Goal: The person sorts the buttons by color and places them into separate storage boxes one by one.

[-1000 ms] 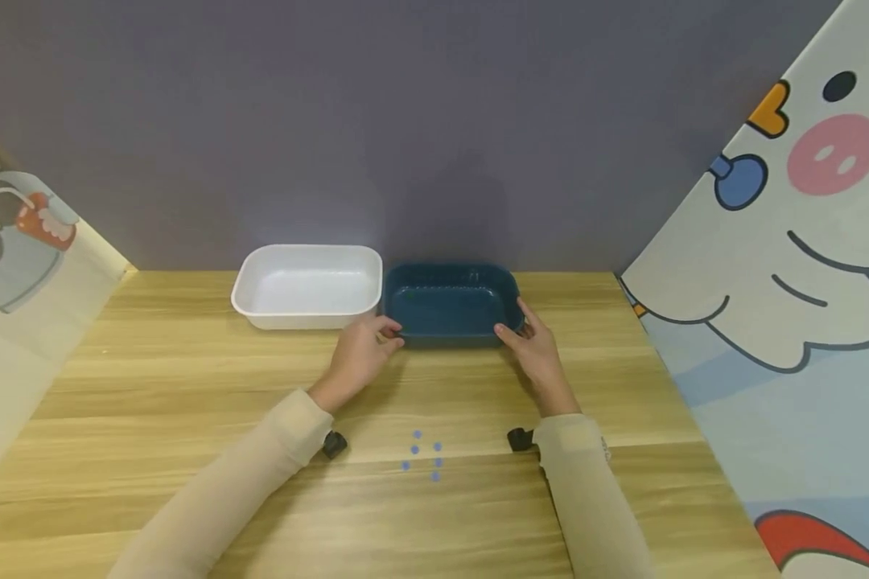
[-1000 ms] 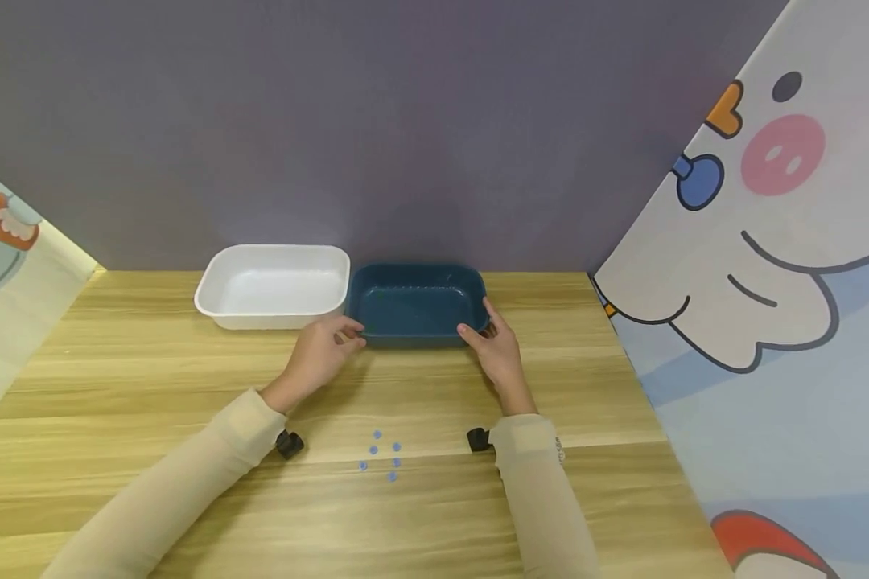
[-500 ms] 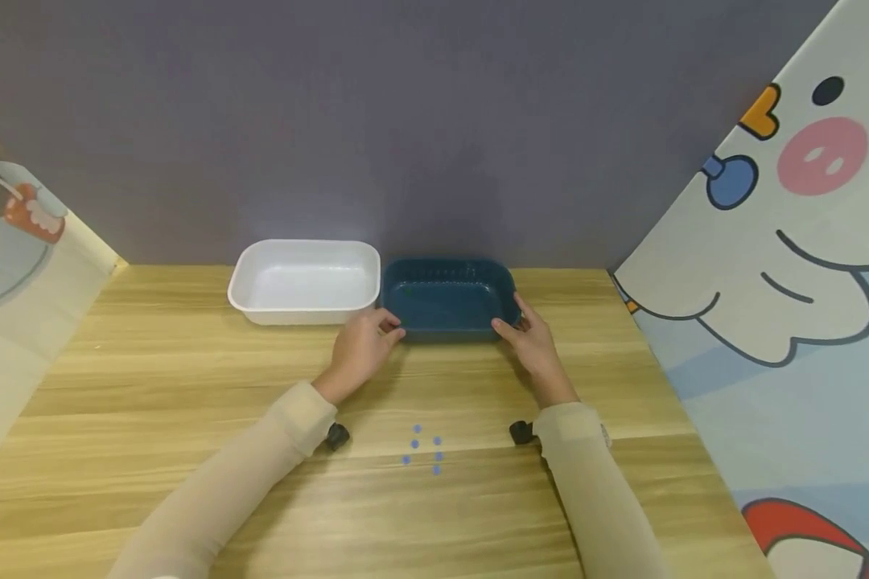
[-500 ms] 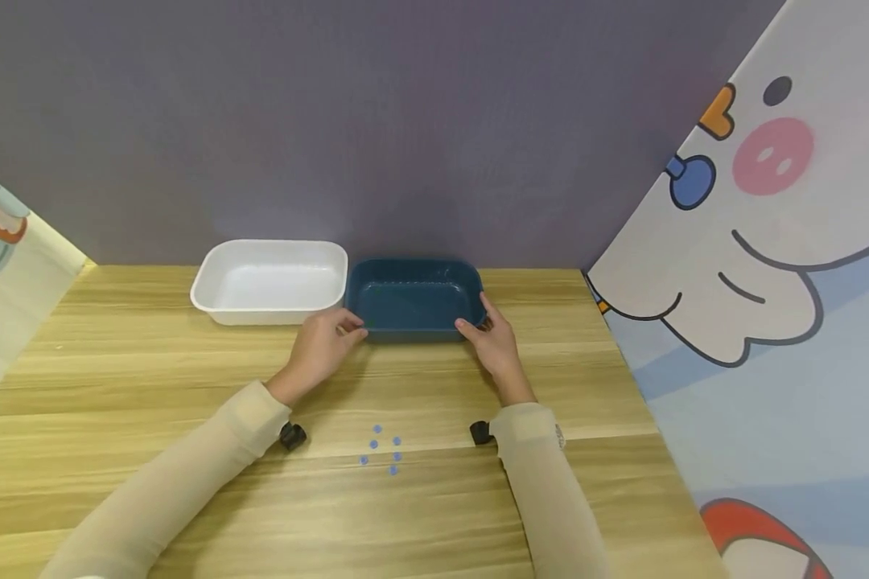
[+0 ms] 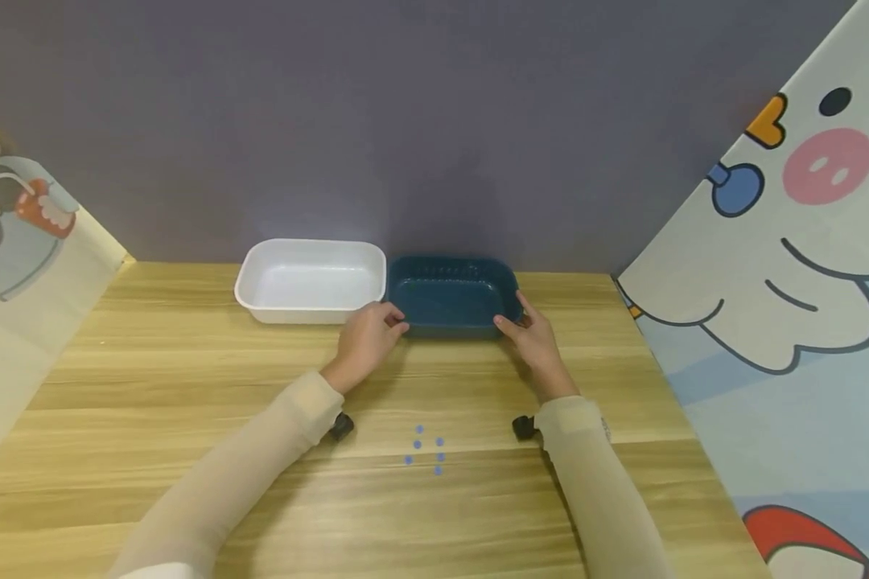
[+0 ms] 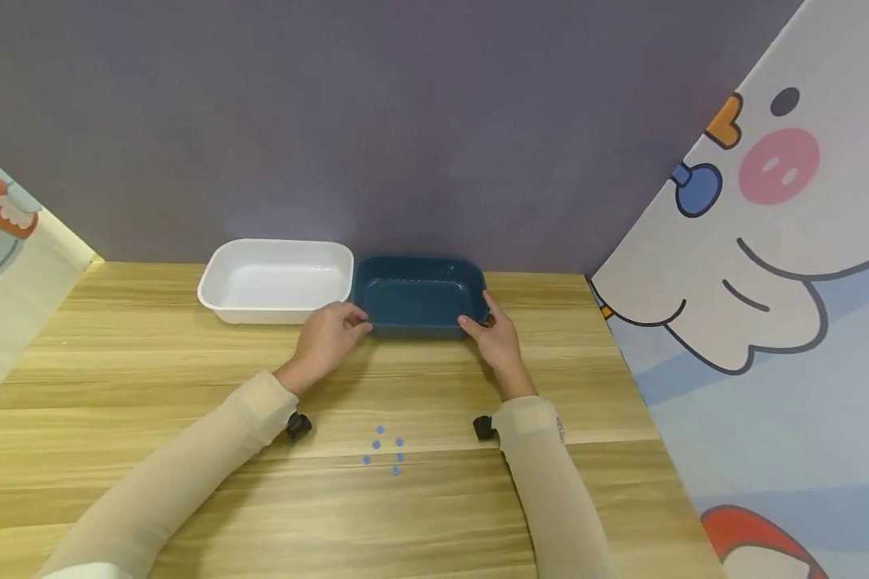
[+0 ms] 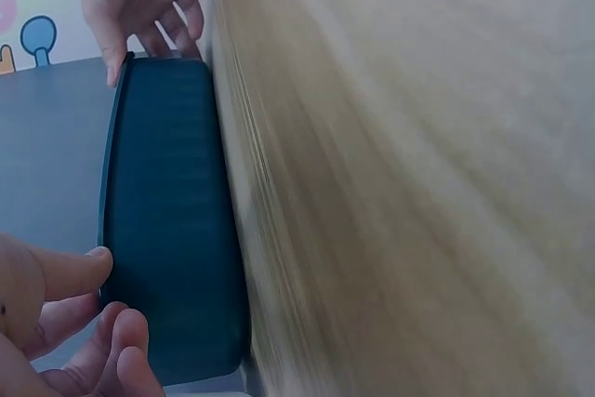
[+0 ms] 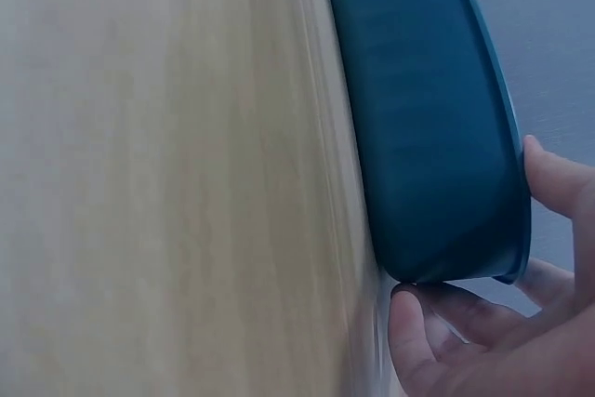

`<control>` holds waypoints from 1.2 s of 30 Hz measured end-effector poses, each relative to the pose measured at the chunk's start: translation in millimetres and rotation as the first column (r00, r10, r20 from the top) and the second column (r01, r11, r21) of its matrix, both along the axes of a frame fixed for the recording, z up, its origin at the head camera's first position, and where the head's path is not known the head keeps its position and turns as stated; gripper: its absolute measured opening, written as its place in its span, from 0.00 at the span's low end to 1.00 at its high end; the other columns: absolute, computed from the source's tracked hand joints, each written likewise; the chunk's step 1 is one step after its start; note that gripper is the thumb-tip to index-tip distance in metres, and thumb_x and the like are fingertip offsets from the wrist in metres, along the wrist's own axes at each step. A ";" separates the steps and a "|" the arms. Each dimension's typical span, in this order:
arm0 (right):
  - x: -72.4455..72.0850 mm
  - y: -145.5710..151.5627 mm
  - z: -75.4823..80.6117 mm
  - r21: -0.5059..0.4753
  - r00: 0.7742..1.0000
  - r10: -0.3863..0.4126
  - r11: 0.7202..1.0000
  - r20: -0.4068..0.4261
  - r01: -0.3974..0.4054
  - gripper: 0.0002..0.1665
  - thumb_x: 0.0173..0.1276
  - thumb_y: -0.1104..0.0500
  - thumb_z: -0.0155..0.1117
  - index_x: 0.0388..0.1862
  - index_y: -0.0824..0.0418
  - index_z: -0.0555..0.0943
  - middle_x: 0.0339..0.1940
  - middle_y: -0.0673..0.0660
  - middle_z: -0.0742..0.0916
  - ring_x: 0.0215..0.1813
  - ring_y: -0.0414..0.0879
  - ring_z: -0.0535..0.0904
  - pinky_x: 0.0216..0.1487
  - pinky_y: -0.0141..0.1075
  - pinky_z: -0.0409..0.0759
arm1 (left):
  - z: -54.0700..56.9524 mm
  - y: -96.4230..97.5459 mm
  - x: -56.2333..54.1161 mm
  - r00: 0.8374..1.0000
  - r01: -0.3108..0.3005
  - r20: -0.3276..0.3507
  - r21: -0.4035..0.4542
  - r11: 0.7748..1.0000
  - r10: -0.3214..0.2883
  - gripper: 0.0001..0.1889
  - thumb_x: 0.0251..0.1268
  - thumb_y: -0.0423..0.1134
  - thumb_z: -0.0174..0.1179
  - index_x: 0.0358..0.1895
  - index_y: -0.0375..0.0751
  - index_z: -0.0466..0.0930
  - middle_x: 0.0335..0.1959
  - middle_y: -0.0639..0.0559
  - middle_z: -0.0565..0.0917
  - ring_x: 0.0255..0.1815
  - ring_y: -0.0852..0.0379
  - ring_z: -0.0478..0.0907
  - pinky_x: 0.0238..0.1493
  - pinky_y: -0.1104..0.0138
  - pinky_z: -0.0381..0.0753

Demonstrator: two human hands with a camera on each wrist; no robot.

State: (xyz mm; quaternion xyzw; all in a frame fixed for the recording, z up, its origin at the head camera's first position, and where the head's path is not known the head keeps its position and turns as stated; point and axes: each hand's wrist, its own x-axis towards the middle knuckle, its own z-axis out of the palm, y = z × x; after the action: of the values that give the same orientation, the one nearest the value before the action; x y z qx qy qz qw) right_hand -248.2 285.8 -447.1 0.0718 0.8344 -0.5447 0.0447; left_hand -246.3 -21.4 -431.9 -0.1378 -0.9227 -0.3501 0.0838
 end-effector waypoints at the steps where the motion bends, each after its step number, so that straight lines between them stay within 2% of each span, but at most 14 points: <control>1: -1.1 0.1 -0.2 0.002 1.000 0.004 1.000 0.002 -0.004 0.50 0.70 0.43 0.68 0.83 0.41 0.52 0.82 0.62 0.56 0.78 0.61 0.58 0.71 0.55 0.68 | 0.3 0.3 -0.7 1.000 -0.001 -0.004 -0.001 1.000 0.001 0.07 0.63 0.40 0.72 0.39 0.41 0.88 0.33 0.51 0.86 0.35 0.51 0.82 0.37 0.58 0.80; 11: -7.9 0.6 1.6 0.010 1.000 0.011 1.000 0.000 -0.011 0.48 0.72 0.45 0.67 0.83 0.42 0.52 0.82 0.63 0.57 0.77 0.61 0.59 0.72 0.56 0.66 | 2.9 1.4 -5.0 1.000 -0.010 0.000 -0.003 1.000 0.010 0.07 0.63 0.39 0.72 0.40 0.41 0.88 0.34 0.50 0.86 0.35 0.51 0.82 0.36 0.58 0.80; 19: -12.4 1.4 -2.8 0.020 0.999 0.006 1.000 -0.032 -0.006 0.50 0.70 0.42 0.68 0.83 0.43 0.53 0.82 0.63 0.57 0.77 0.62 0.59 0.72 0.54 0.67 | 0.4 1.6 -8.9 1.000 -0.007 -0.004 -0.006 1.000 0.007 0.07 0.64 0.39 0.71 0.41 0.41 0.88 0.34 0.49 0.86 0.35 0.51 0.81 0.37 0.57 0.80; 22: -12.4 1.6 -4.2 0.003 0.999 0.001 1.000 -0.033 -0.001 0.50 0.70 0.44 0.69 0.83 0.45 0.53 0.82 0.63 0.56 0.78 0.62 0.58 0.73 0.53 0.66 | 0.8 -1.7 -8.1 1.000 0.011 -0.001 0.012 1.000 -0.011 0.09 0.66 0.39 0.69 0.44 0.39 0.88 0.35 0.48 0.86 0.36 0.51 0.82 0.39 0.57 0.81; 25: -12.0 2.0 -3.8 -0.003 1.000 -0.004 1.000 -0.026 0.003 0.49 0.70 0.45 0.69 0.83 0.45 0.54 0.82 0.64 0.57 0.78 0.62 0.58 0.73 0.53 0.66 | 5.2 -14.1 -6.7 1.000 0.024 -0.015 0.075 0.997 -0.023 0.10 0.67 0.37 0.67 0.48 0.36 0.86 0.37 0.46 0.87 0.36 0.49 0.83 0.39 0.56 0.83; 27: -12.3 2.5 -2.6 -0.001 1.000 -0.001 1.000 -0.020 0.001 0.49 0.71 0.45 0.68 0.83 0.44 0.53 0.81 0.65 0.58 0.77 0.62 0.59 0.72 0.54 0.66 | 9.8 -29.4 -6.8 0.999 -0.009 -0.033 0.133 0.991 0.014 0.11 0.68 0.36 0.65 0.49 0.34 0.86 0.38 0.43 0.86 0.37 0.47 0.83 0.41 0.55 0.83; 30: -12.4 0.0 -2.4 0.000 1.000 0.000 1.000 -0.017 0.000 0.49 0.71 0.44 0.68 0.83 0.42 0.52 0.80 0.66 0.60 0.76 0.62 0.61 0.71 0.55 0.68 | 15.9 -65.8 -8.1 0.987 -0.131 -0.068 0.206 0.970 0.148 0.11 0.66 0.34 0.64 0.49 0.33 0.85 0.45 0.38 0.83 0.47 0.41 0.79 0.51 0.51 0.77; 33: -12.6 -0.1 -2.9 0.006 1.000 0.002 1.000 -0.018 -0.002 0.49 0.72 0.45 0.67 0.83 0.42 0.51 0.79 0.66 0.61 0.75 0.62 0.63 0.69 0.56 0.69 | 18.4 -108.2 -10.4 0.943 -0.297 -0.075 0.255 0.920 0.325 0.15 0.64 0.34 0.65 0.53 0.32 0.83 0.56 0.33 0.74 0.60 0.36 0.67 0.62 0.47 0.66; 34: -12.5 0.4 -3.5 0.005 1.000 0.006 1.000 -0.018 -0.006 0.49 0.72 0.44 0.67 0.84 0.42 0.51 0.79 0.67 0.62 0.74 0.62 0.64 0.69 0.56 0.70 | 19.0 -122.2 -10.3 0.926 -0.348 -0.048 0.278 0.896 0.374 0.18 0.64 0.34 0.65 0.56 0.32 0.82 0.60 0.32 0.70 0.63 0.35 0.62 0.64 0.46 0.63; 36: -12.0 2.3 -4.9 0.001 1.000 0.015 1.000 -0.017 -0.015 0.50 0.72 0.43 0.66 0.84 0.42 0.49 0.78 0.68 0.63 0.72 0.64 0.67 0.67 0.57 0.72 | 17.3 -149.4 -10.0 0.901 -0.423 0.051 0.322 0.847 0.430 0.23 0.67 0.37 0.64 0.63 0.34 0.77 0.67 0.32 0.62 0.70 0.36 0.54 0.70 0.45 0.57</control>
State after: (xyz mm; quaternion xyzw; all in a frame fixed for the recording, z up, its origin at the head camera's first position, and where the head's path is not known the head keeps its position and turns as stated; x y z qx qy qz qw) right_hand -260.2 288.1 -452.0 0.0610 0.8355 -0.5446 0.0416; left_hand -256.3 -170.8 -414.6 0.0821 -0.8587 -0.4683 0.1914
